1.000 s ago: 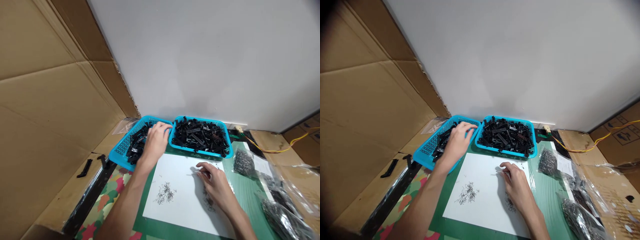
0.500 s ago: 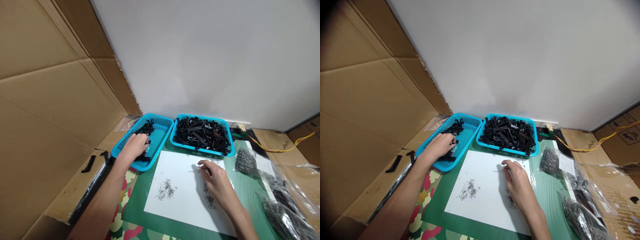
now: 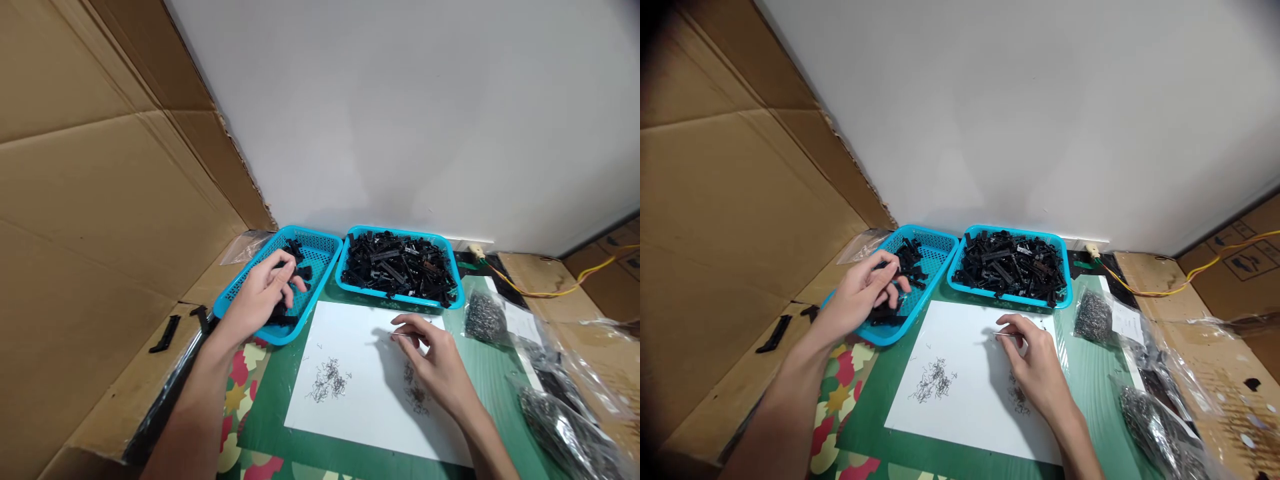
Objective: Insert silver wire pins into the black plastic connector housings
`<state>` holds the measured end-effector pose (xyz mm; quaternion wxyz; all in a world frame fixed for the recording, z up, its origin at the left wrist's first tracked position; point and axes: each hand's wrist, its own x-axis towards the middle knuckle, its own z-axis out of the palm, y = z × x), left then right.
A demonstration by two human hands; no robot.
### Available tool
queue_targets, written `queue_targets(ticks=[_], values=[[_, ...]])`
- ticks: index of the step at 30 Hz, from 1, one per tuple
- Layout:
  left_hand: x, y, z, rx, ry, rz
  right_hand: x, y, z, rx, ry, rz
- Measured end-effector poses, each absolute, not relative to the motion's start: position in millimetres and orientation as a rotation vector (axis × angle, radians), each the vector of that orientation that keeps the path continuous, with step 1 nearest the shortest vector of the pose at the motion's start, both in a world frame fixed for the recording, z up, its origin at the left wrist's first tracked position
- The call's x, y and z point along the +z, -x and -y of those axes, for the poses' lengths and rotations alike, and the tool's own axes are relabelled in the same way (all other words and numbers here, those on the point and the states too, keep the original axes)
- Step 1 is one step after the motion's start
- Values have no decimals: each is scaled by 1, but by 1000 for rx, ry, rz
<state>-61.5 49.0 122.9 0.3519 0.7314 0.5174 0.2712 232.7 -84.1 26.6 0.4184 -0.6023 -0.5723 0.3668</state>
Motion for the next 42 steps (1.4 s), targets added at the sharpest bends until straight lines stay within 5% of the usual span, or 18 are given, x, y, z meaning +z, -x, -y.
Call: queue_targets(ticks=[6,17,42], values=[[106,18,-22,640,-1636,-889,36,-231,80,1047,1370,1265],[39,-37,9,543,-1744,-808,33,-237,79,1170,1247,1211],[25,-32,20,717,-1796,-895,21,-215,72,1199,1381,1237]])
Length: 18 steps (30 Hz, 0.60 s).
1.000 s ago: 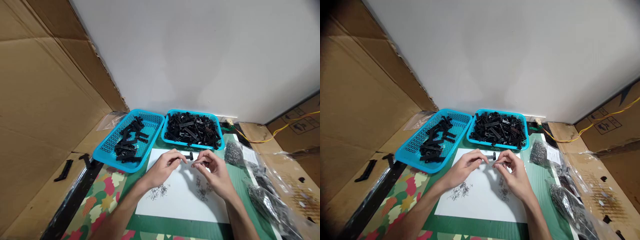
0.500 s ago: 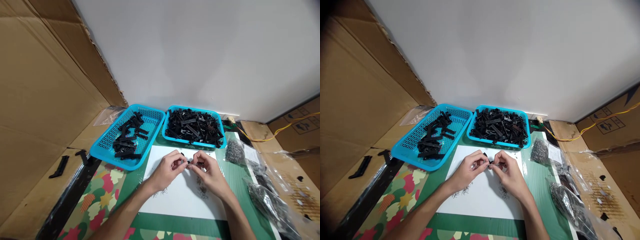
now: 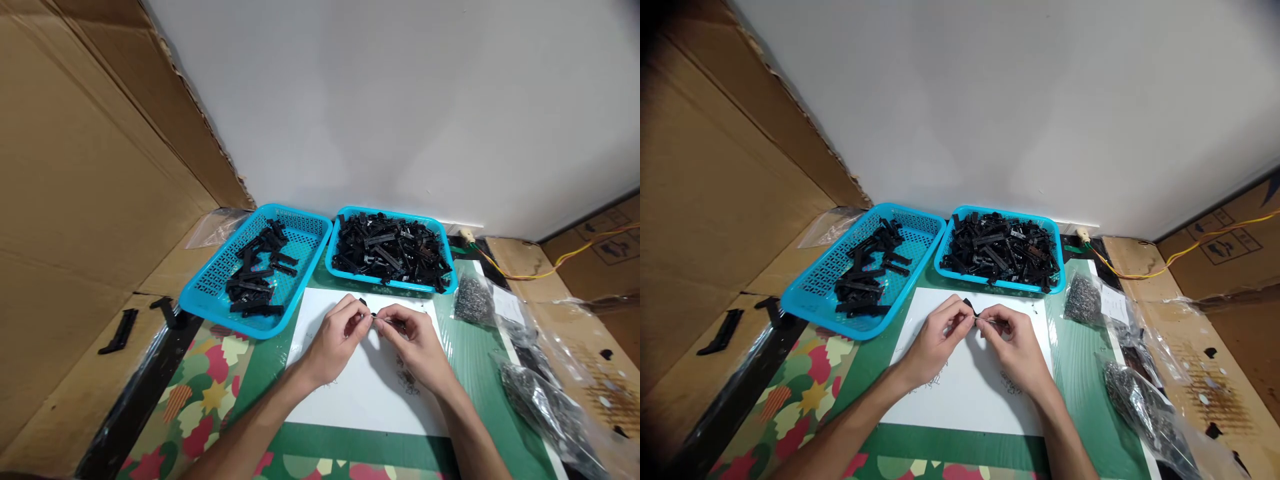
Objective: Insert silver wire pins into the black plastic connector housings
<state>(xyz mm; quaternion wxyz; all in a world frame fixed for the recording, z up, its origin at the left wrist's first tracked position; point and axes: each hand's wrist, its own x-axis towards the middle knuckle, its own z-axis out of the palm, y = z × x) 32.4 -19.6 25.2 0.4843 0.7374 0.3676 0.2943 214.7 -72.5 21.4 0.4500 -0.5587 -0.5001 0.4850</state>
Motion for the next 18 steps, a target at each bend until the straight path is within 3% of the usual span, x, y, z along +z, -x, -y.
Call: queue_targets(ticks=[18], values=[[14,-25,15,870,-2214,-919,6,-222,68,1213,1417,1104]])
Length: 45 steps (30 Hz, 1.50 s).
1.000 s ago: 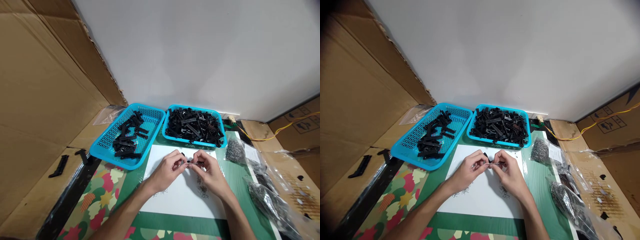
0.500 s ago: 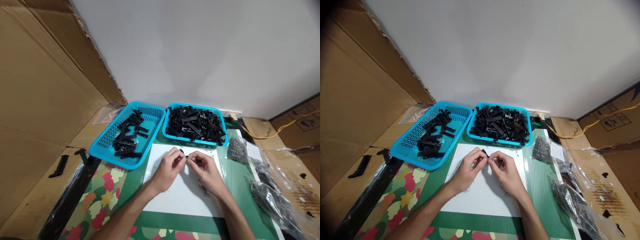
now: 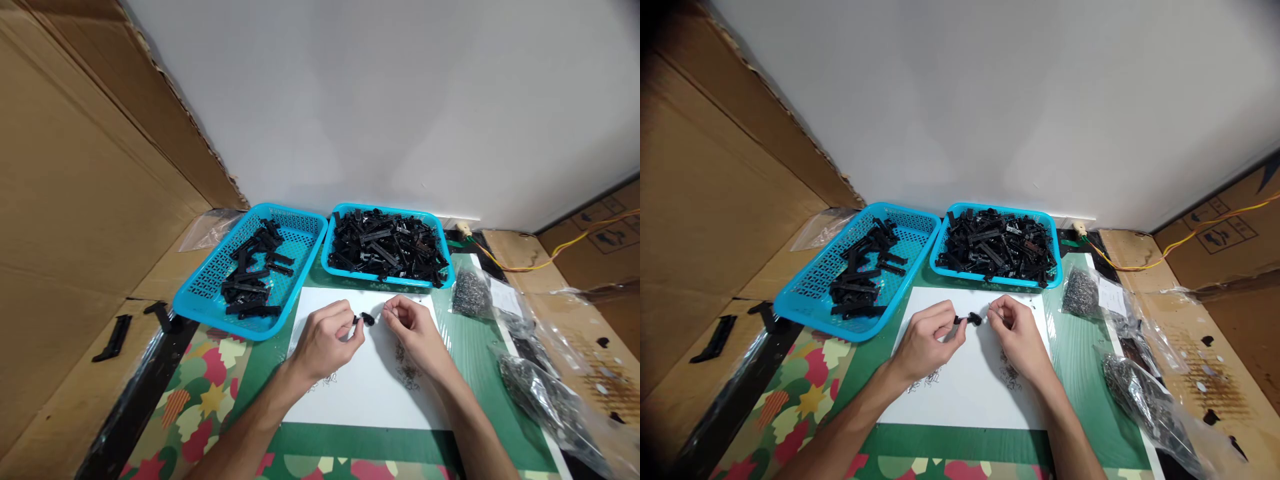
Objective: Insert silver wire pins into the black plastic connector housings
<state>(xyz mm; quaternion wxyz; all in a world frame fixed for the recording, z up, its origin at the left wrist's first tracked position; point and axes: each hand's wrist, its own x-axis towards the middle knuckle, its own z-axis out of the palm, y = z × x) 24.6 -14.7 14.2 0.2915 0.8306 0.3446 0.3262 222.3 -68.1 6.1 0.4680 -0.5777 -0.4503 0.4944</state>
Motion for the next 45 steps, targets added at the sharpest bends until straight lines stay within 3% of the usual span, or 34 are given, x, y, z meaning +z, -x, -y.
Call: queue_targets(ticks=[22,34,45], values=[[17,-16,10,623,-2506,-693,15,-238,68,1065,1670,1105],[12,-22,10,866,-2560,-582,21,-239,70,1128,1706,1173],[9,-22,12,849,-2515,-575,21,-234,72,1017,1761,1236]])
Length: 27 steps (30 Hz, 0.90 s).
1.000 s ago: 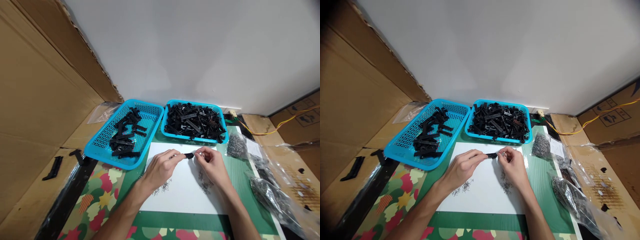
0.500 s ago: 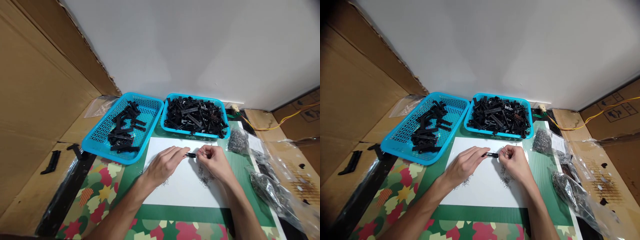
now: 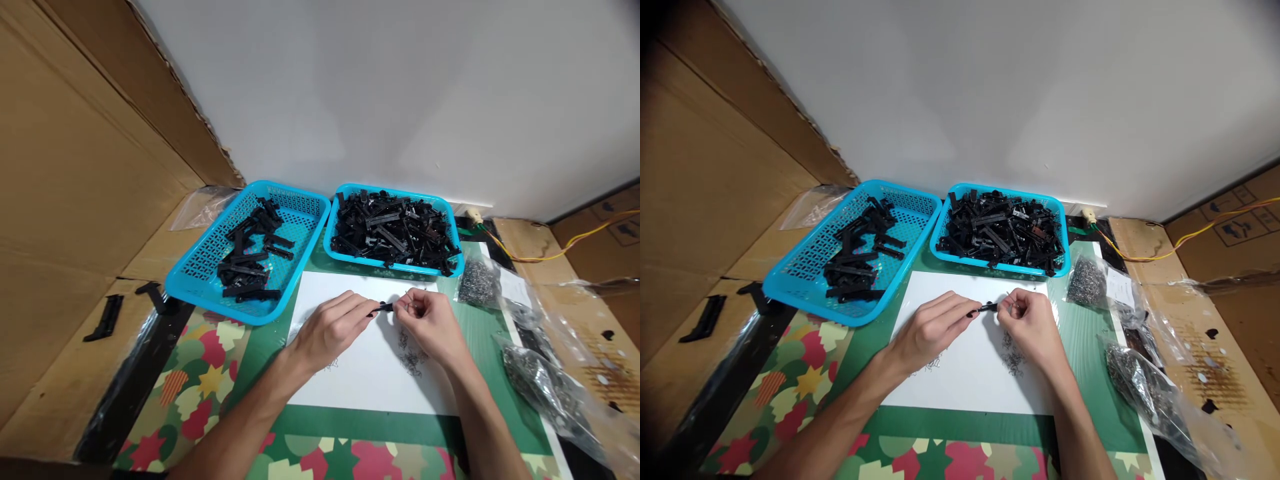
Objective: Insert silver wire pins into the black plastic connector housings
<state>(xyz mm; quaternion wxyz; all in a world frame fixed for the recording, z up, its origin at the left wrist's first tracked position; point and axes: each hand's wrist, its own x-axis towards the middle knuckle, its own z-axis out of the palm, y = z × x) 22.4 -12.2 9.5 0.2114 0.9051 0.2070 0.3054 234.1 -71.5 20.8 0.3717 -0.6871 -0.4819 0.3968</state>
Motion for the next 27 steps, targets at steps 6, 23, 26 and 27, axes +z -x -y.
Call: queue_targets(ticks=[6,23,26,27], values=[[9,-22,13,819,-2499,-608,18,-227,75,859,1807,1310],[17,-29,20,891,-2026,-822,22,-229,83,817,1764,1295],[20,-31,19,943,-1740,-906,23,-229,83,858,1682,1178],[20,-32,19,960,-1715,-919,24,-228,83,847,1663,1160]])
